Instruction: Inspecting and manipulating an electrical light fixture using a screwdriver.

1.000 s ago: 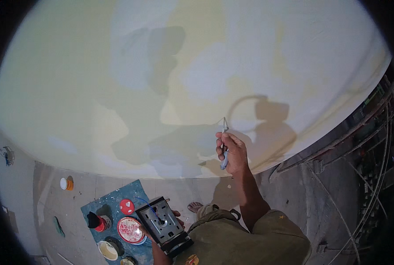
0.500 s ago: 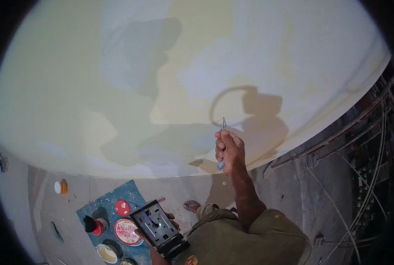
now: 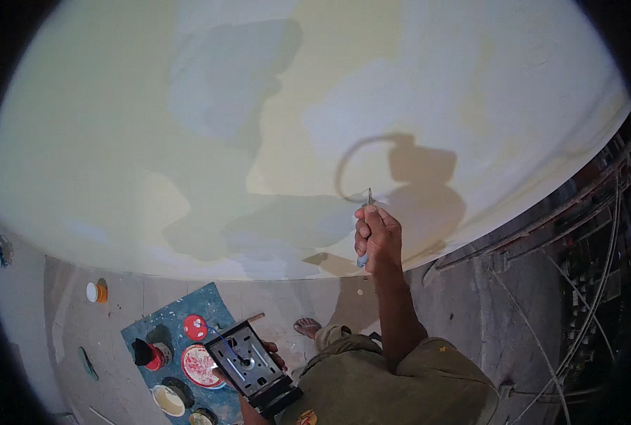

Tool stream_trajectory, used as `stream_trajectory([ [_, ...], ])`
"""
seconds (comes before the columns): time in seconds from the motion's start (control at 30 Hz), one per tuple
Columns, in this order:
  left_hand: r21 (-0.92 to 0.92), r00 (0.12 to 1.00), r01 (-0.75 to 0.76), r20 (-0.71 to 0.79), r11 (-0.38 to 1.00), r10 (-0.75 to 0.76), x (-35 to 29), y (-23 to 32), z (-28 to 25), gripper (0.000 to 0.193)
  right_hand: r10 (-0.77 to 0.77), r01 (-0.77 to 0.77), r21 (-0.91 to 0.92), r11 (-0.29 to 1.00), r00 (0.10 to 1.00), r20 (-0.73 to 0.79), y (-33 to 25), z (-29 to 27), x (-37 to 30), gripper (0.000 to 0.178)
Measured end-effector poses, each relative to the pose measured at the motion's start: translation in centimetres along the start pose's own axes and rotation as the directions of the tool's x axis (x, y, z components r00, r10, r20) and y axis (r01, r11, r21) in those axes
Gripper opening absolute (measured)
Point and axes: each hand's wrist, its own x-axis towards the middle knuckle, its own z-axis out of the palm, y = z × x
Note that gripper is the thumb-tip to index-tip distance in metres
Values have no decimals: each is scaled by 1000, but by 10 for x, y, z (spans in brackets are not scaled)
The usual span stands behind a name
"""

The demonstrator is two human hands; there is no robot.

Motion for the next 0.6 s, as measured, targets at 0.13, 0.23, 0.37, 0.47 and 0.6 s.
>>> stream_trajectory([
  [0.13, 16, 1000, -6, 10, 1000, 6, -2, -4, 2, 125, -45, 45, 7, 999, 999, 26, -1, -6, 3, 30],
  [0.23, 27, 1000, -10, 19, 1000, 10, -1, -5, 2, 125, -54, 54, -1, 999, 998, 28, -2, -10, 7, 31],
  [0.37, 36, 999, -29, 21, 999, 28, -3, -5, 0, 125, -41, 41, -14, 999, 999, 16, -5, -7, 9, 32],
  [0.47, 43, 999, -30, 25, 999, 29, -2, -5, -3, 125, -69, 70, -15, 997, 997, 33, -1, -9, 13, 33],
  [0.6, 48, 999, -33, 37, 998, 31, 0, -5, -4, 125, -65, 65, 0, 998, 996, 60, -3, -6, 14, 34],
])
